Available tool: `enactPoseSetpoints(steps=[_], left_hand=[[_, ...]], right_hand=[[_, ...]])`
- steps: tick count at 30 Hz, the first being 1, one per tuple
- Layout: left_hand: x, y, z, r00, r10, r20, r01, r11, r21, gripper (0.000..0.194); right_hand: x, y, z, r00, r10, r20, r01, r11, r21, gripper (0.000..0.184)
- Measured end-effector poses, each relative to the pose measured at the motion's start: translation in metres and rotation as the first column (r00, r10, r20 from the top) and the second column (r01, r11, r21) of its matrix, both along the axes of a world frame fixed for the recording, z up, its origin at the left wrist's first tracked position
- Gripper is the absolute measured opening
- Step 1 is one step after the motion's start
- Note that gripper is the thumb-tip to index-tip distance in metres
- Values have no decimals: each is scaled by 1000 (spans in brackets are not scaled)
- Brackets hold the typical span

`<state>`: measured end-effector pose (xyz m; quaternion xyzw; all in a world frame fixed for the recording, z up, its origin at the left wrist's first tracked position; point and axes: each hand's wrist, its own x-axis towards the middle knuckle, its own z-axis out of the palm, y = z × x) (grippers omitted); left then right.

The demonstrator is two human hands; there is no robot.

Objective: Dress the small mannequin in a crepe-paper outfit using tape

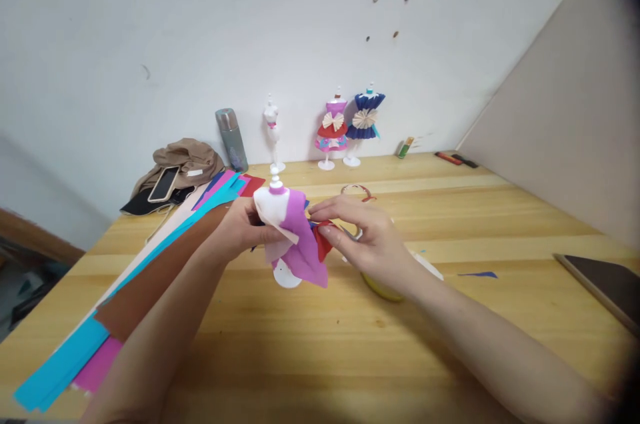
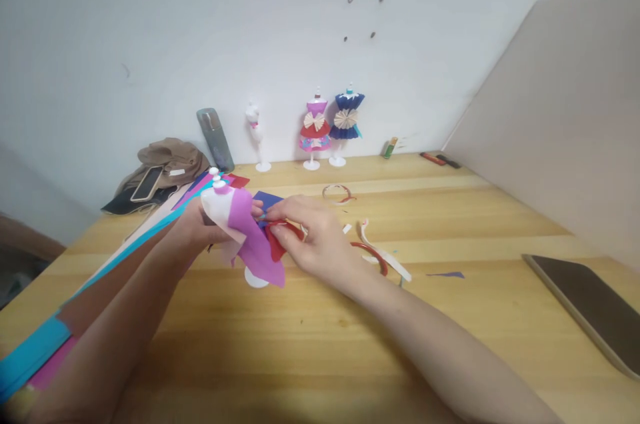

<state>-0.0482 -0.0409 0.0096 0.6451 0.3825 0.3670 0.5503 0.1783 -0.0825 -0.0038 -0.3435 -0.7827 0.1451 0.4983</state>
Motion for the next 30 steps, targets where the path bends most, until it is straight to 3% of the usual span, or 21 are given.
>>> enactPoseSetpoints(steps=[6,9,13,15,19,25,30], left_hand=[[2,-2,2,1000,-13,-8,13,1000,8,45],[2,0,1,999,-14,-29,14,1000,14,43],[1,0,0,998,-47,-50,47,999,5,39],[1,0,-1,997,-56,-46,56,998,-15,37],[1,0,-1,998,-58,-21,58,998,-21,38],[3,-2,1,999,-50,-17,49,998,-27,40],[3,0,-1,998,-55,7,55,998,-23,40]], right_hand=[[1,-2,6,996,53,-75,-57,997,-49,15],[1,1,4,983,1,-181,-35,982,-184,15],[0,5,2,930,-23,-366,-166,863,-477,12],[-1,5,3,923,5,-384,-221,824,-521,16],[-3,2,5,947,-35,-319,-110,899,-424,10],[-4,0,5,930,-39,-364,-130,894,-428,16],[-4,-5,9,974,-28,-223,-32,965,-259,11]])
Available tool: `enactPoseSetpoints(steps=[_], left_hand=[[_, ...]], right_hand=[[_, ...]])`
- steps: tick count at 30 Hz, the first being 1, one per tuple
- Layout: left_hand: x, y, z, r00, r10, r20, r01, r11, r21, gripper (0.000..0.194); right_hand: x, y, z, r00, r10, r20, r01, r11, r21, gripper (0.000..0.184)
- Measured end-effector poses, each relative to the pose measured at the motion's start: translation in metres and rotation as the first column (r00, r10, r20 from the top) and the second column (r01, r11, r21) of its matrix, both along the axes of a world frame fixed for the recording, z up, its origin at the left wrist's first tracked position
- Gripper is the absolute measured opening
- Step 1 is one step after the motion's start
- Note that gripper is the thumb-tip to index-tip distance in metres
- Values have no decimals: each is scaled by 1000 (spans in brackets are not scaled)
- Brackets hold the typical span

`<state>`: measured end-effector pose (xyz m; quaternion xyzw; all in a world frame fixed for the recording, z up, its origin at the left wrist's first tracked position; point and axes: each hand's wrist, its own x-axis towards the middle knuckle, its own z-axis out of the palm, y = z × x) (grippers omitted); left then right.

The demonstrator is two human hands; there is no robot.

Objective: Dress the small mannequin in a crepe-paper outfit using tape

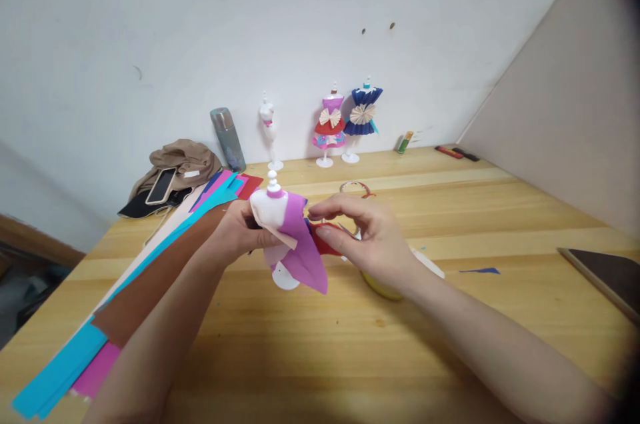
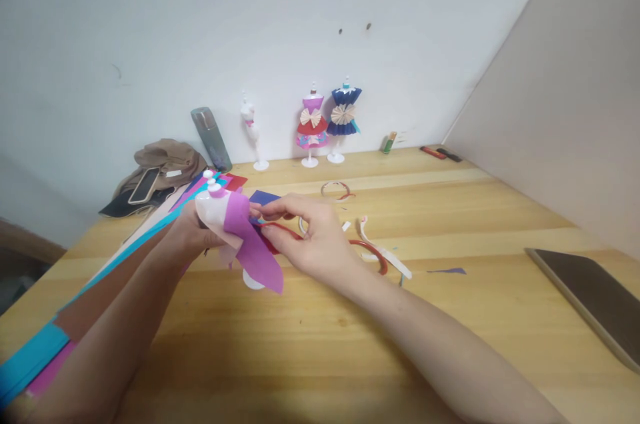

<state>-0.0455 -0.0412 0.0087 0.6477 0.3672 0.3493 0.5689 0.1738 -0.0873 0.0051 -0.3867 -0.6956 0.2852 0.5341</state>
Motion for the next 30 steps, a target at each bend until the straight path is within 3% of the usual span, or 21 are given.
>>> enactPoseSetpoints(steps=[5,11,14,20,26,30], left_hand=[[2,1,0,1000,14,-9,-14,1000,-5,44],[1,3,-4,999,17,37,-17,1000,-2,39],[1,3,-4,1000,14,22,-14,1000,9,38],[3,1,0,1000,3,-2,-3,1000,30,42],[3,0,1,999,32,-35,-30,999,46,43],[2,1,0,1000,16,-4,-16,1000,-3,45]], right_hand=[[2,-1,-3,986,-131,107,102,966,238,26],[1,-4,-3,969,-128,209,30,908,418,31],[2,-4,-3,966,-160,201,74,923,377,17],[6,1,-4,969,-147,198,87,955,282,11],[10,4,-3,965,-127,230,68,966,248,14],[10,3,0,982,-79,172,56,989,137,17]])
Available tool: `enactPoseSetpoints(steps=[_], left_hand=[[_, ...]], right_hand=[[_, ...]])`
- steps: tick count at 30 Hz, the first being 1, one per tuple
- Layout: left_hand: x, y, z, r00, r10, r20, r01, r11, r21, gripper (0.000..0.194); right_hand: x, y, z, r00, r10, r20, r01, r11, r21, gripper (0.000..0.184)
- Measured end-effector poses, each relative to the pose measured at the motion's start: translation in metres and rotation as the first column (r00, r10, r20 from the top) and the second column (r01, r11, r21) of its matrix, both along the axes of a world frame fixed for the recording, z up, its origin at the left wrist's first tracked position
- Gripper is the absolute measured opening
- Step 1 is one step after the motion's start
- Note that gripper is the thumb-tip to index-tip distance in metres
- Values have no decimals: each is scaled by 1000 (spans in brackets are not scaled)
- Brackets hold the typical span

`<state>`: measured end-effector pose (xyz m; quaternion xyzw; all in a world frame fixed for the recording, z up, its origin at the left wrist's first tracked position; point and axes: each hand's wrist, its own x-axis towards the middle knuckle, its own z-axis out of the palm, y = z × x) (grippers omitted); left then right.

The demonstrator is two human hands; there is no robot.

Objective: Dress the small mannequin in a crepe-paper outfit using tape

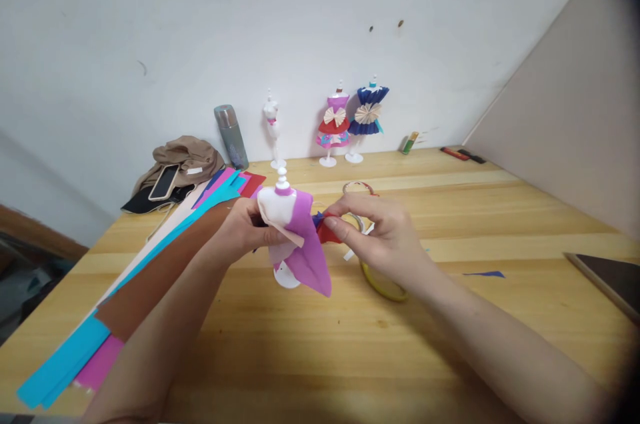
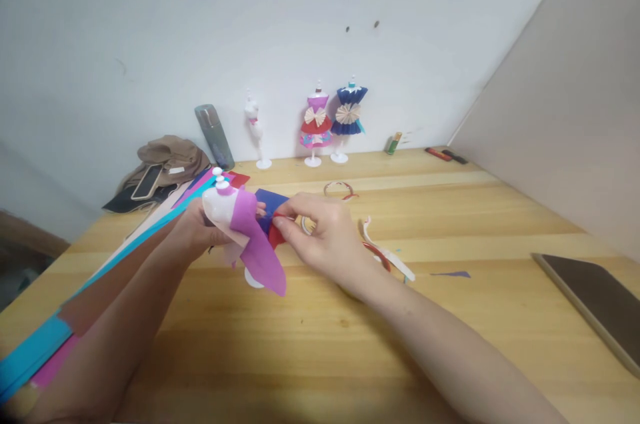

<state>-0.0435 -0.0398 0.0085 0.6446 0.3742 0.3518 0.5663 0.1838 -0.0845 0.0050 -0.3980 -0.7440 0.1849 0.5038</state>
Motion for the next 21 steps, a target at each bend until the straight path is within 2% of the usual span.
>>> enactPoseSetpoints(steps=[4,7,10,16,18,21], left_hand=[[0,2,-3,1000,13,26,-13,1000,-1,42],[1,3,-3,999,26,20,-26,1000,12,40],[3,2,-2,999,22,26,-22,1000,6,39],[3,-1,-3,999,36,31,-35,999,-34,44],[3,0,-4,998,44,37,-43,999,-27,45],[2,2,-6,998,48,45,-47,998,-38,42]], right_hand=[[-3,-3,2,990,38,-134,-63,980,-187,16],[-4,-4,3,977,76,-200,-130,954,-269,18],[-4,-5,5,976,98,-192,-140,965,-221,16],[-5,-9,3,994,36,-107,-39,999,-20,11],[-5,-7,-1,990,28,-138,-35,998,-51,12],[-4,3,-9,953,24,-302,-99,967,-236,12]])
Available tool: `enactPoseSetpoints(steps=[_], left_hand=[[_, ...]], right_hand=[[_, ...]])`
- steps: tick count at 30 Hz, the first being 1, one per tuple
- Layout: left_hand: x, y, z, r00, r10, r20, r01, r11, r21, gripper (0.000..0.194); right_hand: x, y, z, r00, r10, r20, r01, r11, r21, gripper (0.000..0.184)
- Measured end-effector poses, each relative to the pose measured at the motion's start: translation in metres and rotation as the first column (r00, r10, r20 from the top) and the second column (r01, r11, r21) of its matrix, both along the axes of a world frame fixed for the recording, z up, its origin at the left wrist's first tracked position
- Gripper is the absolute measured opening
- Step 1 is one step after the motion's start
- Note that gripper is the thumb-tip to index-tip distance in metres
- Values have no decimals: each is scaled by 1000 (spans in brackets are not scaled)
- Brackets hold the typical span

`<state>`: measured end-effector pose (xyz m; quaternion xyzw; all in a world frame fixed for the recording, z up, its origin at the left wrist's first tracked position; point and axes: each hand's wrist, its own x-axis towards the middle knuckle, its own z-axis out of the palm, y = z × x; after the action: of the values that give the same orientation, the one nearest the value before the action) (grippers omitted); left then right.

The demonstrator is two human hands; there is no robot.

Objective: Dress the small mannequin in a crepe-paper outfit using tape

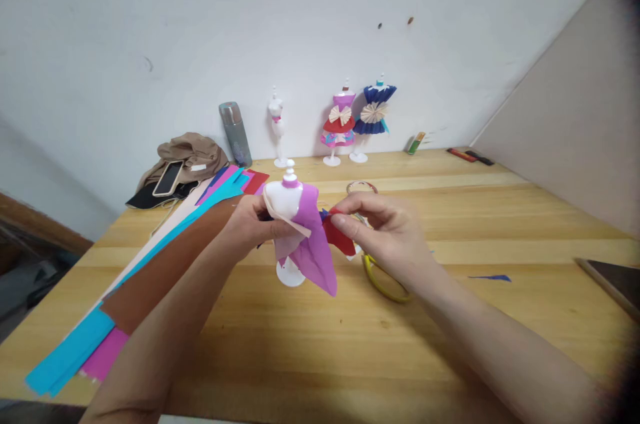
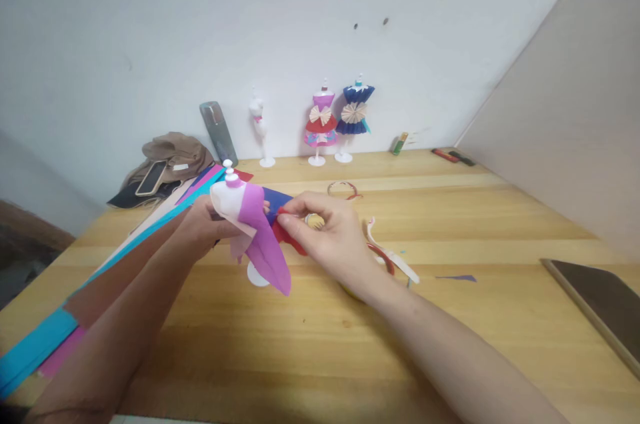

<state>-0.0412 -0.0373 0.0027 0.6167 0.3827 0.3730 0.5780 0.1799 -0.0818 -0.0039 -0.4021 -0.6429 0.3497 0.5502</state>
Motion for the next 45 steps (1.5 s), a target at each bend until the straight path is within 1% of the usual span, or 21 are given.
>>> enactPoseSetpoints(steps=[2,3,4,5,6,7,8,9,11,12,13,15,18,22,25,28,32,35,37,41,45], left_hand=[[-1,2,-2,1000,1,18,-1,1000,-3,43],[-2,3,-2,1000,-4,26,4,1000,-3,43],[-2,3,-3,1000,-10,30,10,1000,-2,43],[-2,3,-4,999,-19,30,19,1000,-2,42],[-3,3,-4,999,-30,31,30,1000,-3,41],[-3,3,-4,999,-41,35,42,999,-6,39],[-3,3,-4,998,-52,44,52,999,-2,38],[-3,2,-4,997,-63,55,63,998,7,37],[-3,2,-4,994,-78,76,76,997,35,35],[-3,1,-4,994,-79,80,76,996,51,35],[-4,1,-4,994,-78,80,73,995,63,35],[-4,2,-5,994,-74,76,68,995,71,35],[-5,3,-6,994,-85,72,79,993,85,35],[-3,3,-7,994,-83,73,73,990,120,33],[0,1,-5,996,-76,50,69,991,115,36],[3,-3,-2,999,-41,10,39,994,103,42],[6,-7,1,999,8,-35,-2,987,159,43],[7,-9,1,998,-11,-59,21,985,171,42],[6,-9,1,996,-49,-72,61,984,168,41],[4,-9,-1,994,-91,-61,99,984,149,40],[4,-8,-3,994,-93,-49,99,985,140,38]], right_hand=[[3,6,-5,983,77,-166,-98,988,-122,16],[4,8,-7,965,104,-240,-141,980,-140,19],[6,8,-8,952,118,-282,-155,981,-114,20],[7,7,-8,953,112,-283,-130,991,-43,18],[8,4,-7,966,92,-240,-78,995,66,14],[8,0,-5,985,56,-162,-24,980,197,11],[8,-4,-3,998,6,-60,14,941,337,11],[7,-8,-1,998,-46,47,20,893,449,13],[4,-15,2,967,-158,200,12,812,584,14],[2,-16,2,946,-209,246,15,789,614,13],[0,-16,2,928,-249,278,21,778,628,13],[-2,-12,-1,904,-288,315,35,786,617,13],[-5,-6,-7,902,-287,323,43,805,592,15],[-10,-2,-11,913,-290,288,62,795,603,14],[-13,-2,-12,913,-309,268,91,791,605,15],[-15,-1,-12,911,-327,252,114,785,608,15],[-18,1,-11,920,-339,197,155,775,613,17],[-19,2,-10,931,-326,162,165,774,611,20],[-18,1,-9,931,-324,170,166,788,593,25],[-16,-2,-5,911,-332,244,171,844,509,28],[-14,-3,0,896,-333,295,177,876,449,15]])
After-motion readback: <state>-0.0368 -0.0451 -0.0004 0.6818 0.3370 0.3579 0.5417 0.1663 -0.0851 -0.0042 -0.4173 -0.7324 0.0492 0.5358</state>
